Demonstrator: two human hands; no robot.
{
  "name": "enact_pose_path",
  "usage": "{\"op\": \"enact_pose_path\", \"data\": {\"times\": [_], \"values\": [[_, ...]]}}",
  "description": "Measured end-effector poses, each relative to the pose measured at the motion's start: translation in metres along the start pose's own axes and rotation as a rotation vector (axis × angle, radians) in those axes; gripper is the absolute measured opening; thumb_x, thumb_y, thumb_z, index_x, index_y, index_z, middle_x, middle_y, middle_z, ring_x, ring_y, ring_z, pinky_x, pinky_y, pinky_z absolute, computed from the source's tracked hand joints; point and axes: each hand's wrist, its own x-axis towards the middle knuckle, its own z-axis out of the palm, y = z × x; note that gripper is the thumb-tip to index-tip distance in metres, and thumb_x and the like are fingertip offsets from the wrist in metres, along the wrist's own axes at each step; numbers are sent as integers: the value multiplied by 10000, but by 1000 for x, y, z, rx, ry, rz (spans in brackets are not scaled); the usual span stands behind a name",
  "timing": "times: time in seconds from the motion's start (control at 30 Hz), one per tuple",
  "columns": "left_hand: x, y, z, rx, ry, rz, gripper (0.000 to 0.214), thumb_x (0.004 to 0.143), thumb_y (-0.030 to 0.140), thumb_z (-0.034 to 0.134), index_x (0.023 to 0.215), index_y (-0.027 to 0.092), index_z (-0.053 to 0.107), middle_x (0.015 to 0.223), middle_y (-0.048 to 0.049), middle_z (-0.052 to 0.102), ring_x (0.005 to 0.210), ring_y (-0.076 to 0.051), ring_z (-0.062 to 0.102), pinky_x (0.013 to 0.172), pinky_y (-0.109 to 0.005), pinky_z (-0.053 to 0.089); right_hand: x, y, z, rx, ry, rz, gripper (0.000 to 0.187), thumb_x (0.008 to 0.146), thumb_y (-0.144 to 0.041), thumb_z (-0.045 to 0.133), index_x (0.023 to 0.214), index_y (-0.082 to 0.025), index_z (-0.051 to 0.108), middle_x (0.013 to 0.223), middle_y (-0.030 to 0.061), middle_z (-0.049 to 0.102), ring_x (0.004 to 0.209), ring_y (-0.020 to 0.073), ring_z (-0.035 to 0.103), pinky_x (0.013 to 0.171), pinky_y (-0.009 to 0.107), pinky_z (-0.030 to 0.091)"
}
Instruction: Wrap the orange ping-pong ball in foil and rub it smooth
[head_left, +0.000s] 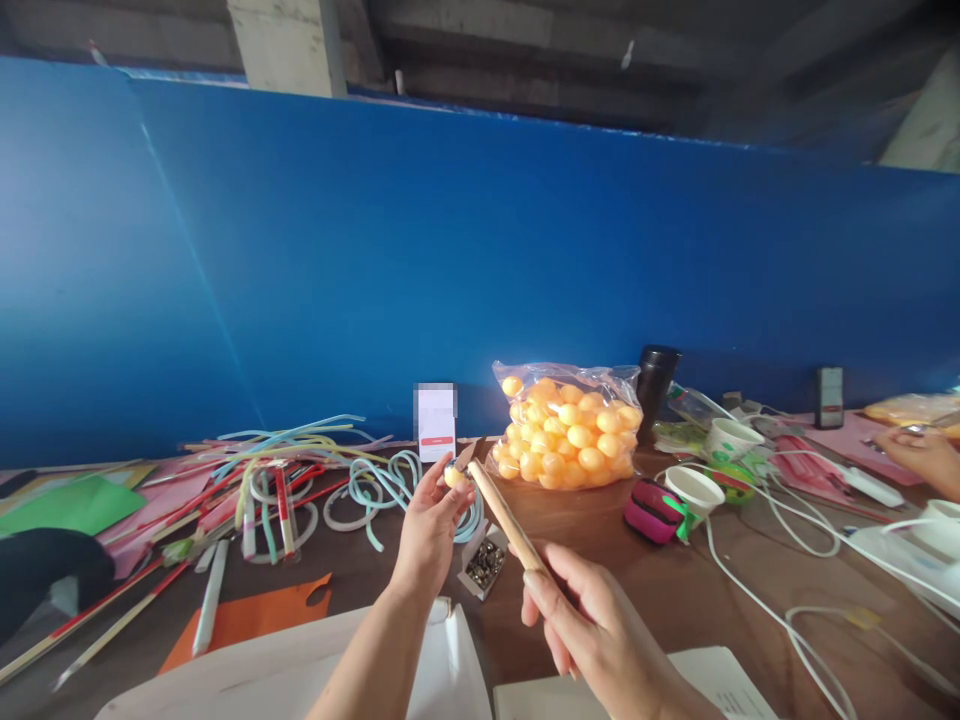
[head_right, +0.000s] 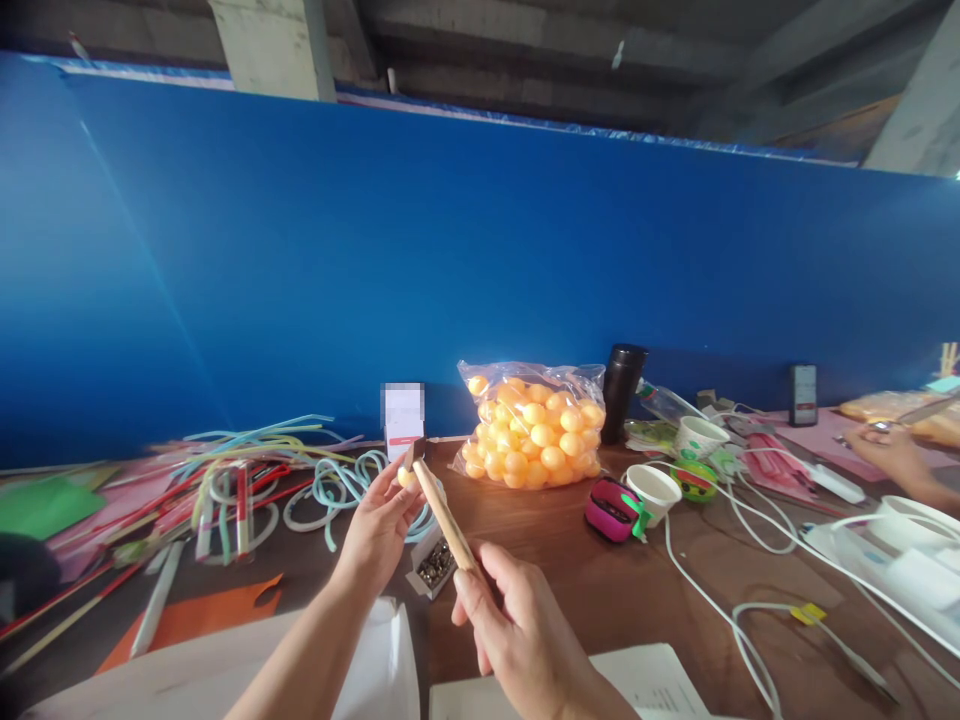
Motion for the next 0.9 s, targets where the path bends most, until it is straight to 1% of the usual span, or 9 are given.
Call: {"op": "enact_pose_path", "data": {"times": [0.07, 0.2, 0.27, 0.43, 0.53, 0.63, 0.7, 0.8, 0.9], "values": [[-1, 1, 2, 37, 0, 12, 587, 705, 218, 770, 1264, 246, 593, 976, -24, 668, 879, -129, 638, 881, -286, 468, 1, 0, 1, -13, 15, 9, 368, 962, -504, 427, 1023, -176, 581, 720, -8, 625, 387, 56, 471, 389, 173, 339], [-2, 2, 4, 87, 16, 31, 592, 693, 248, 776, 1255, 229, 595, 955, -31, 671, 894, -157, 648, 904, -323, 462, 1, 0, 2, -27, 33, 29, 401, 949, -534, 428, 872, -169, 575, 703, 1, 626, 372, 57, 459, 378, 178, 332], [-2, 2, 4, 103, 27, 36, 591, 681, 257, 784, 1242, 226, 602, 957, -31, 668, 881, -158, 651, 892, -322, 466, 0, -1, 1, -11, 47, 25, 420, 944, -548, 424, 848, -165, 567, 709, 5, 619, 372, 53, 444, 381, 182, 334], [0, -2, 0, 187, 33, 74, 595, 686, 279, 779, 1249, 231, 594, 960, -27, 658, 842, -139, 635, 833, -287, 478, -1, -5, 0, 2, 57, 20, 420, 939, -552, 427, 885, -163, 576, 698, -1, 603, 379, 56, 438, 382, 186, 325], [1, -4, -1, 287, 54, 121, 586, 693, 286, 772, 1249, 231, 597, 876, -3, 643, 763, -111, 608, 764, -246, 472, -1, -7, 0, -9, 50, 23, 419, 936, -550, 432, 892, -161, 582, 698, 1, 609, 379, 58, 445, 387, 189, 331], [0, -4, 1, 350, 78, 153, 562, 685, 275, 774, 1218, 210, 608, 797, 9, 632, 698, -101, 587, 690, -223, 459, -1, -8, 1, -13, 46, 24, 418, 936, -547, 433, 953, -159, 587, 703, 1, 613, 379, 61, 456, 384, 187, 328], [-1, -3, 4, 339, 72, 164, 544, 675, 265, 775, 1188, 192, 612, 825, -16, 657, 728, -124, 609, 695, -237, 468, -2, -8, 1, -18, 41, 23, 416, 938, -546, 429, 983, -162, 581, 707, 0, 615, 376, 62, 459, 380, 184, 324], [-2, -2, 7, 310, 67, 190, 516, 654, 241, 780, 1143, 185, 623, 914, -56, 677, 811, -165, 637, 748, -272, 485, -2, -6, 0, -41, 19, 20, 394, 946, -538, 423, 964, -173, 572, 712, -1, 614, 383, 66, 469, 381, 179, 325], [-2, -3, 5, 310, 102, 210, 494, 641, 219, 782, 1117, 199, 647, 908, -48, 655, 785, -155, 623, 748, -274, 487, -2, -3, -2, -72, -12, 24, 358, 960, -507, 422, 939, -180, 566, 714, -9, 612, 399, 66, 482, 391, 173, 335]]}}
